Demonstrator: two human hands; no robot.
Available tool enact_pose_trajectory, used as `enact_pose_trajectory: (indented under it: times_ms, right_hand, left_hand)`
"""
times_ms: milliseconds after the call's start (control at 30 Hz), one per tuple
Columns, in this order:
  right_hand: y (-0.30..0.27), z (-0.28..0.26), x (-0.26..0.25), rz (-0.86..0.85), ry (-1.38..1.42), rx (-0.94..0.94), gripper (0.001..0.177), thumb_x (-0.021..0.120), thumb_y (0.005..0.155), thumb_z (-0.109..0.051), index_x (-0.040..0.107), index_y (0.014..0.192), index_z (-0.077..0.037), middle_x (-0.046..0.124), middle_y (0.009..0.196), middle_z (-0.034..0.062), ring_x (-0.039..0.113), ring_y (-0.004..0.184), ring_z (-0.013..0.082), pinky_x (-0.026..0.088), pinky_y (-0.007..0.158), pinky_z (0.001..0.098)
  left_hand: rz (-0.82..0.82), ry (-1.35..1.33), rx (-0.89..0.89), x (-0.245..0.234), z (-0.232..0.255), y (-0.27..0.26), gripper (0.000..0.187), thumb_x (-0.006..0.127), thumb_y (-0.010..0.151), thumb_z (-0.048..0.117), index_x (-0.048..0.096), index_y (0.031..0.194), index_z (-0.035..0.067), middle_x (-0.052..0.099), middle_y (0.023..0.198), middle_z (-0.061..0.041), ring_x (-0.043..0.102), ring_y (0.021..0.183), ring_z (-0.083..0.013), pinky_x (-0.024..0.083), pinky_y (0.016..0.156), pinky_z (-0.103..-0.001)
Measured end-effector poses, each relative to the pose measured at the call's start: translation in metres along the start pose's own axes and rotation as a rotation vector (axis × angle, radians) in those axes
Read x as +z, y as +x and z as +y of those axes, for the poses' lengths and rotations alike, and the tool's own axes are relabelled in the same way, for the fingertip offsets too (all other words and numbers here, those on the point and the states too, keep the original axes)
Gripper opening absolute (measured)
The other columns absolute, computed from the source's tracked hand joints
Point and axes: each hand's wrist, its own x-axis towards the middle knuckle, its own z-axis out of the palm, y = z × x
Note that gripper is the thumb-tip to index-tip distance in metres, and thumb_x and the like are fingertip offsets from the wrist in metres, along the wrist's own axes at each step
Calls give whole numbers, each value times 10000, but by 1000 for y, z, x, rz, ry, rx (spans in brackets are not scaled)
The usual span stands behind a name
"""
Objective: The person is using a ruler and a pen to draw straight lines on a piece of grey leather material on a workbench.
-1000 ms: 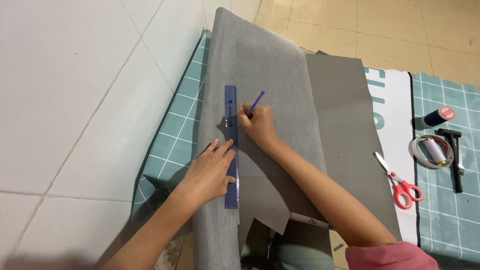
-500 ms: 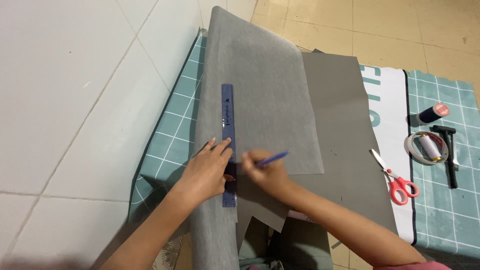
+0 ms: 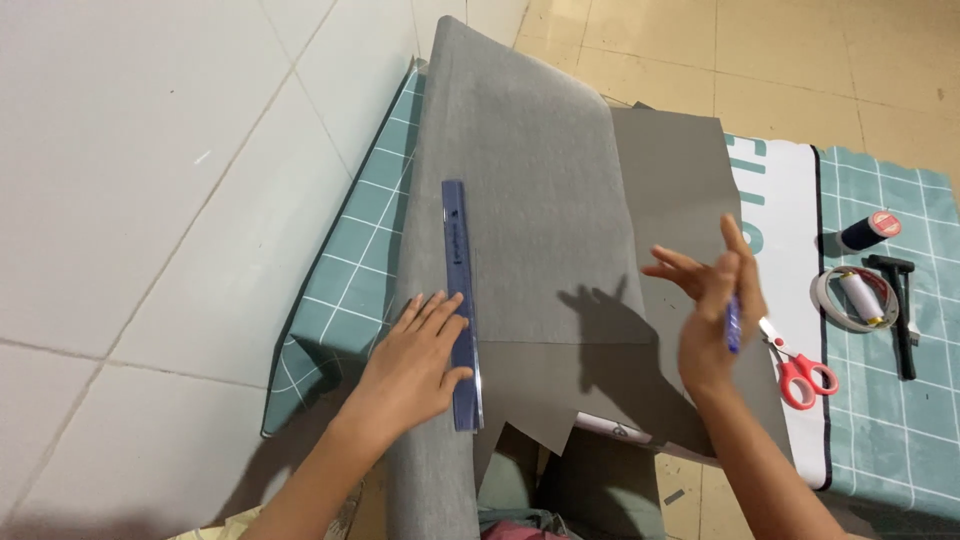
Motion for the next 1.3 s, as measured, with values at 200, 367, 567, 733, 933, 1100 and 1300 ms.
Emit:
enact_pose_trajectory:
  times_ms: [200,367,567,733,933,1100,1300]
  right_hand:
    - [-49,-17,-30,-94,-315,-75,286,406,1121,-86,547,1339,35,715,1172,221,702,1093,338,549,984,464]
    - [-122,-3,-9,-530,-437,75,514,721,889,-156,601,1386,-216,678,1372,74,684,1209,247,534,1035,383]
    - [-144,-20,7,-694,-657,-324,785,823,863,-342,452,1513,-104,629,1444,87,503,1424,289,282,1237,542]
    - [-161,-6,-11,-679,-871,-269,677,598,946,-126,365,1580,-98,558,1522,93,570,1266,308,479,966,464]
    - [-151,21,-49,-639,-827,-180,788,730,858,2,393,1559,-125,746,1014,159,694,829,242,660,692,295]
    - [-105,43,-97,-566,-815,-40,677,680,820,79,622,1403,-259,702,1087,99,669,876,230,580,814,351]
    - [-44,38,-130,-316,-883,-96,230,696,1038,-83,743,1235,-193,701,885,13,587,709,141,480,702,293]
  left_hand:
    - [41,28,8,36,-7,-8,683,647,933,429,481,1407,-33,427,1533,-245,314,1468,-439,125,1235,-584]
    - [101,110,41,68,7,1,847,584,937,659,443,1453,3,431,1530,-184,287,1490,-367,100,1258,-536]
    - [372,20,148,61,16,8,363,570,1030,277,599,1285,19,583,1290,-146,542,1275,-319,330,1200,-516]
    - [363,28,-45,40,-6,12,388,429,1039,98,537,1405,27,575,1409,-151,498,1365,-302,263,1254,-493]
    - [556,-27,15,21,-12,15,385,459,1050,121,496,1418,12,531,1414,-137,513,1332,-289,302,1239,-491]
    - [553,-44,-4,22,-16,20,387,457,1045,110,488,1418,12,522,1422,-151,501,1336,-300,333,1212,-480]
    - [469,65,-5,50,-34,29,353,467,1044,172,597,1352,56,581,1403,-110,496,1359,-280,251,1251,-486]
